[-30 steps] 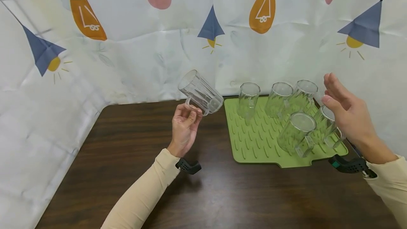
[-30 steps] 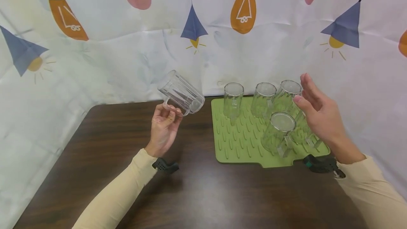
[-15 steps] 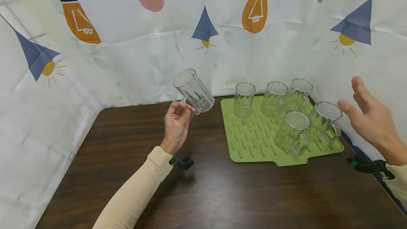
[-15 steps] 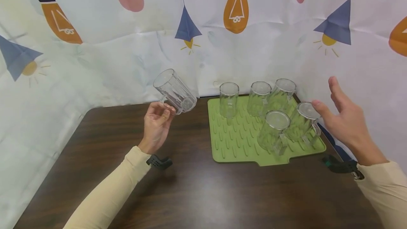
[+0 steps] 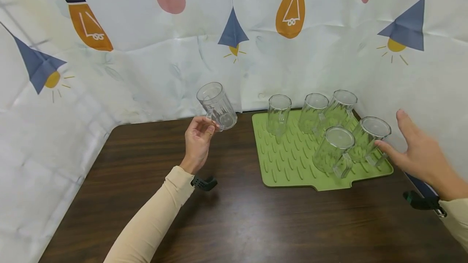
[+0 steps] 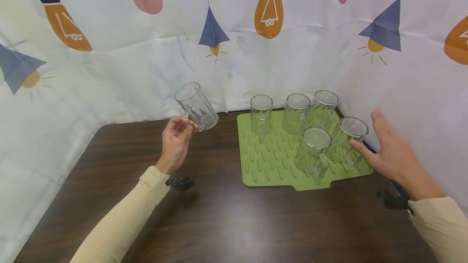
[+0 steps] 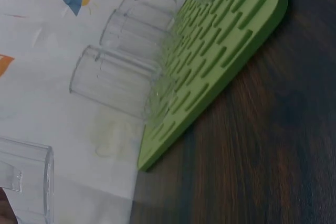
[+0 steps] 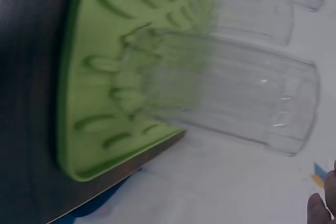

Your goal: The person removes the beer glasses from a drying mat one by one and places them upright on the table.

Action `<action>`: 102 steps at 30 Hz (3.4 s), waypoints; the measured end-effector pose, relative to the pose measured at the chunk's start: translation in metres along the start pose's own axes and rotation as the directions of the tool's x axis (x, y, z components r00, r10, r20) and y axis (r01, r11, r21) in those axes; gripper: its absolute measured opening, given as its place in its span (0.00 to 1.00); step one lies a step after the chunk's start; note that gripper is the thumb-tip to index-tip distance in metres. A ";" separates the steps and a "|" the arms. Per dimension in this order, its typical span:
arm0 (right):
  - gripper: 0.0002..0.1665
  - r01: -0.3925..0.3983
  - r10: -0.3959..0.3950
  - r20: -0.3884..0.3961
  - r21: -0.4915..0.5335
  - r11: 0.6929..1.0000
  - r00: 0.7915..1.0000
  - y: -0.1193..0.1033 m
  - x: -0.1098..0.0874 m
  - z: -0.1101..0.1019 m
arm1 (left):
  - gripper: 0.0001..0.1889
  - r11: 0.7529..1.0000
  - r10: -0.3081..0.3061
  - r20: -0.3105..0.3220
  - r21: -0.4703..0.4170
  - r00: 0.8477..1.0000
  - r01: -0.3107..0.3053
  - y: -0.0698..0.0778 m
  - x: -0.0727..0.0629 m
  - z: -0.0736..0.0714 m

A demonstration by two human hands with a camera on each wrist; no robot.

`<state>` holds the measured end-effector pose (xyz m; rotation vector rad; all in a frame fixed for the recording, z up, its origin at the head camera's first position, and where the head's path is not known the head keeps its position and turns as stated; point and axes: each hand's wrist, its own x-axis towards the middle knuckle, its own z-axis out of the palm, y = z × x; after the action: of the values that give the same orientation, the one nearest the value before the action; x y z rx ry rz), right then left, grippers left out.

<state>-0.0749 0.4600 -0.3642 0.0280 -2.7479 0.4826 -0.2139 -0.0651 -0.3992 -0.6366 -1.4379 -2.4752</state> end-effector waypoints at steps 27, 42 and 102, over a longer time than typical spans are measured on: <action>0.67 -0.087 0.086 0.152 -0.002 0.996 0.985 0.024 -0.027 0.038 | 0.14 0.979 -0.083 -0.089 0.178 0.993 0.098 -0.022 0.006 -0.023; 0.69 -0.096 0.096 0.273 -0.014 0.995 0.957 0.046 -0.033 0.057 | 0.08 0.951 -0.113 -0.104 0.278 0.988 0.138 -0.042 0.008 -0.028; 0.61 -0.077 0.098 0.478 -0.064 0.995 0.873 0.053 -0.035 0.077 | 0.07 0.882 -0.160 -0.104 0.432 0.982 0.190 -0.088 0.021 -0.016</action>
<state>-0.0717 0.4824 -0.4613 0.0137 -3.2619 0.4950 -0.2705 -0.0337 -0.4646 -0.3396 -2.0172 -2.1406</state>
